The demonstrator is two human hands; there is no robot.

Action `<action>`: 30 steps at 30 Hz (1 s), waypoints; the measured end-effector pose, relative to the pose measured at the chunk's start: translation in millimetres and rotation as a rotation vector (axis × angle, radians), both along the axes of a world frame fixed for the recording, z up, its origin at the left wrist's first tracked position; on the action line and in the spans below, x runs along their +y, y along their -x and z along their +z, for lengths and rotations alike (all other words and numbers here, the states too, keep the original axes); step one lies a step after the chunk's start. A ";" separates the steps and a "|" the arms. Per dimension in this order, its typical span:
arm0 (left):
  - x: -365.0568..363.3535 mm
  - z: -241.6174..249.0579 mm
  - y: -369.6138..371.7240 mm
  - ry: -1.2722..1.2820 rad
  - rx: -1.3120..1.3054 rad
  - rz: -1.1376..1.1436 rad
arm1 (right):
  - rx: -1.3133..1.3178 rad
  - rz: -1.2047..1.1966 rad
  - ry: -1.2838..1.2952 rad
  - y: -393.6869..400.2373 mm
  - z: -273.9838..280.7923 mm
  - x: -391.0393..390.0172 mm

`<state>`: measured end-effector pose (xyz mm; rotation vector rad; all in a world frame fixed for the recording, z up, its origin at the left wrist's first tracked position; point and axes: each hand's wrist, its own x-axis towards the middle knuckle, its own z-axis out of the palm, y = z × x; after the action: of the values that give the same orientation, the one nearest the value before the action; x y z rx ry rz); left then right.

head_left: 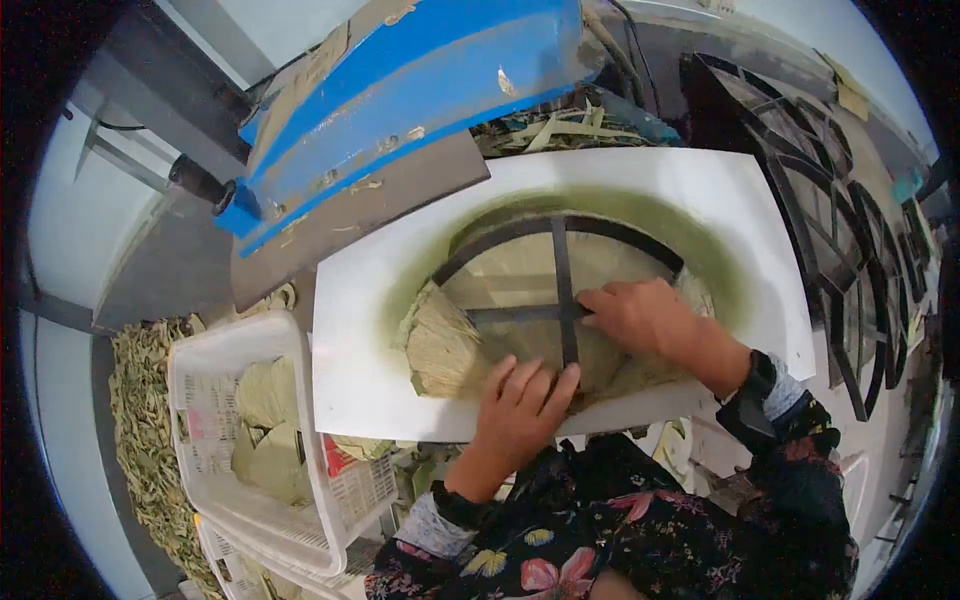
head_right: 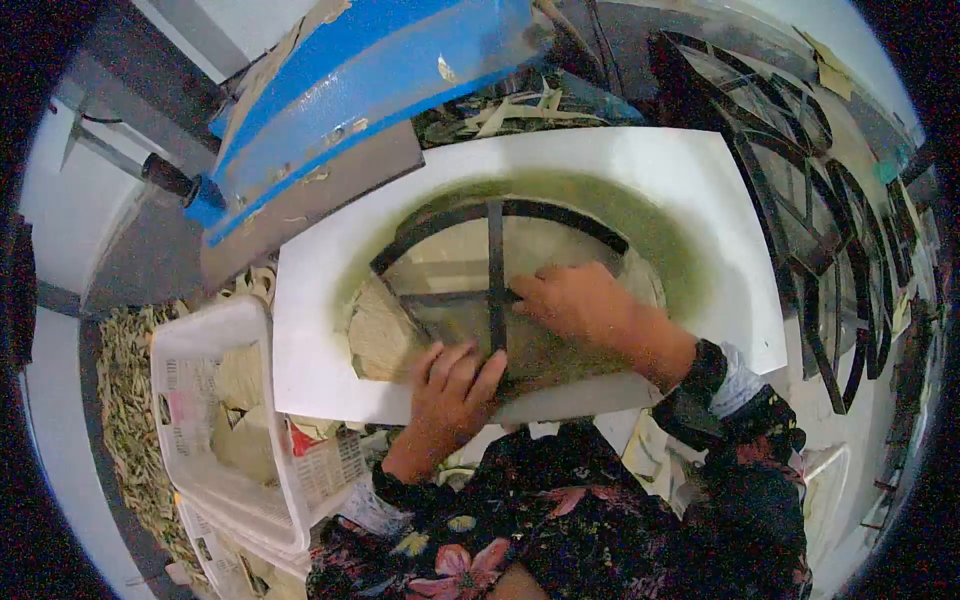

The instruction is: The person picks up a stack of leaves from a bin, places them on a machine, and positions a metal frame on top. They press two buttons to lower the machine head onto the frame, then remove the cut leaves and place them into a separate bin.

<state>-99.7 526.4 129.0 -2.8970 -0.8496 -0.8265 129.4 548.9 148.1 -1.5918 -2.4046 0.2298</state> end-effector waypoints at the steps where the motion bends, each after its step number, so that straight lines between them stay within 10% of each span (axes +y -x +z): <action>1: -1.2 -5.8 0.4 -0.030 0.008 -0.002 | -0.016 -0.011 0.013 1.7 4.0 -1.4; 15: 26.6 16.1 30.8 0.069 -0.150 -0.359 | 0.079 -0.131 -0.287 20.4 25.5 -34.1; 18: 86.6 73.8 81.5 -0.231 0.217 -0.126 | 0.216 -0.131 -0.324 59.2 20.9 -77.8; 23: 277.3 130.4 185.6 -0.401 -0.627 0.666 | -0.111 -0.144 -0.326 83.9 -13.7 -94.8; 28: 364.3 167.0 222.3 0.400 -1.107 0.453 | -0.141 -0.151 -0.393 85.5 -15.9 -95.4; 30: 364.4 160.4 221.5 0.348 -1.092 0.425 | -0.134 -0.149 -0.364 85.4 -11.9 -96.7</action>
<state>-321.2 890.8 289.4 -2.1154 -1.6824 -2.3957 44.0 452.2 136.2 -1.6413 -2.2408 -0.3336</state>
